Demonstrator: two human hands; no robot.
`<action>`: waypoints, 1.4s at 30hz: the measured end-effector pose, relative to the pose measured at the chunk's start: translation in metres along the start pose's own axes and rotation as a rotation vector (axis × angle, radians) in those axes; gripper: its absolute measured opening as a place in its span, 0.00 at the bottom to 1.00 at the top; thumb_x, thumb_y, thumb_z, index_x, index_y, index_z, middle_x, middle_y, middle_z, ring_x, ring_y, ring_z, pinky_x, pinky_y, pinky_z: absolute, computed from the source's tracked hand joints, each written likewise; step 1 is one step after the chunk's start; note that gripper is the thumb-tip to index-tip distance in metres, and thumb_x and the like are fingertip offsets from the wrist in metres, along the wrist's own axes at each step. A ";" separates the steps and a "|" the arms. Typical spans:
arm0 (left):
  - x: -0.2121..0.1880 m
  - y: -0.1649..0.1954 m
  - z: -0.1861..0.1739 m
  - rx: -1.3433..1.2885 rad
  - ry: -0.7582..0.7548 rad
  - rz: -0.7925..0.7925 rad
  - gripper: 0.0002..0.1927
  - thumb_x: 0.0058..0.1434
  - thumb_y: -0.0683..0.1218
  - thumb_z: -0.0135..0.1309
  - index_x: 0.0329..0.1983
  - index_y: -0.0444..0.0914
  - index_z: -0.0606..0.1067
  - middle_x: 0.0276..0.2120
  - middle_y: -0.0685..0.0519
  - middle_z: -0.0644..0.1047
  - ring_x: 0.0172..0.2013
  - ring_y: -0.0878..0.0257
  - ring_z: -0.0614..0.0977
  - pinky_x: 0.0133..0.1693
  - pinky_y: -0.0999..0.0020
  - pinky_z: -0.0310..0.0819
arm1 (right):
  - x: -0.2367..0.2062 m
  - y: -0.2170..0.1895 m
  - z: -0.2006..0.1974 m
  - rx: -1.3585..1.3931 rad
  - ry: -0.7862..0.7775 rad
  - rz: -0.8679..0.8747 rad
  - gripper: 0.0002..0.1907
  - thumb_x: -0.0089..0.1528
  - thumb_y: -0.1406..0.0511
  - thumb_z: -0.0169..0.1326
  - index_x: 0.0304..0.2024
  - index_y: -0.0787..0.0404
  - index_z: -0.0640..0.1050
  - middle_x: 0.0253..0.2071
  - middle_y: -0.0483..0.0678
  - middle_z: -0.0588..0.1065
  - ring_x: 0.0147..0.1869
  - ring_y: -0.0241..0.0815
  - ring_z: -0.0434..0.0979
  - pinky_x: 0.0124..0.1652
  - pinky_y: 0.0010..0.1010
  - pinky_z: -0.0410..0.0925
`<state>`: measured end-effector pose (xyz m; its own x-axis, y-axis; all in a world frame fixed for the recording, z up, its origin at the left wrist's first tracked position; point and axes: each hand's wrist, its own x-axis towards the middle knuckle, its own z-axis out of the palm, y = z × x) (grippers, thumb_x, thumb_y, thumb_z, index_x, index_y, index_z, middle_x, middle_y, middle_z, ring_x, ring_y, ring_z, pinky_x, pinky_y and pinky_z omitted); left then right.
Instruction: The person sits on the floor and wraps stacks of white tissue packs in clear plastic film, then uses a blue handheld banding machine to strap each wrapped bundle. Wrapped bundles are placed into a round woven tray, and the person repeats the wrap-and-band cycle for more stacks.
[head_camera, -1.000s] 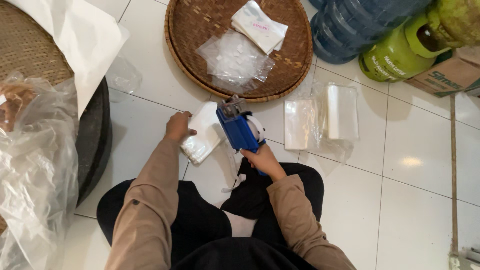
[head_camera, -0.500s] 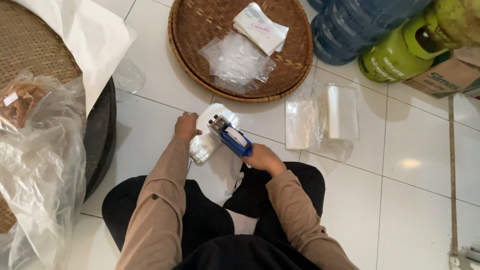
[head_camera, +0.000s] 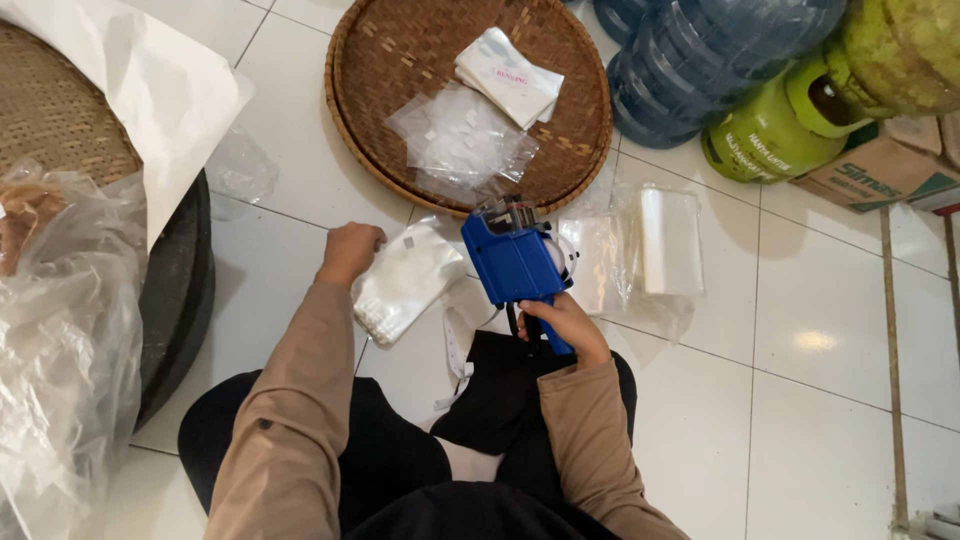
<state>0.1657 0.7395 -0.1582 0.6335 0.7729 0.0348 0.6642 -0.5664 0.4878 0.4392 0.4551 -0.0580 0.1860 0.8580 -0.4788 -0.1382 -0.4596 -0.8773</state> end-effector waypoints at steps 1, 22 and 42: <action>0.004 0.002 -0.005 0.011 0.012 -0.017 0.08 0.58 0.39 0.55 0.36 0.43 0.83 0.33 0.47 0.83 0.36 0.47 0.83 0.41 0.53 0.77 | -0.001 0.000 -0.001 0.006 -0.002 -0.008 0.14 0.62 0.63 0.57 0.42 0.70 0.76 0.30 0.52 0.78 0.32 0.43 0.81 0.34 0.34 0.75; -0.034 0.021 0.046 0.059 -0.107 -0.157 0.42 0.41 0.45 0.76 0.60 0.38 0.68 0.53 0.41 0.72 0.53 0.43 0.75 0.48 0.51 0.76 | 0.036 0.036 0.054 -0.446 0.037 0.023 0.19 0.57 0.59 0.64 0.35 0.72 0.78 0.24 0.52 0.76 0.21 0.41 0.76 0.24 0.34 0.69; -0.038 0.006 0.032 -0.096 0.027 -0.424 0.13 0.59 0.49 0.63 0.42 0.37 0.79 0.39 0.45 0.82 0.42 0.50 0.83 0.46 0.54 0.76 | -0.014 -0.004 0.018 -0.481 -0.048 0.239 0.18 0.58 0.58 0.62 0.36 0.70 0.79 0.24 0.50 0.77 0.23 0.42 0.77 0.26 0.34 0.70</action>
<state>0.1590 0.6976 -0.1844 0.3007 0.9395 -0.1638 0.8230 -0.1689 0.5424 0.4192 0.4488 -0.0474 0.1581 0.7208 -0.6748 0.2918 -0.6870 -0.6655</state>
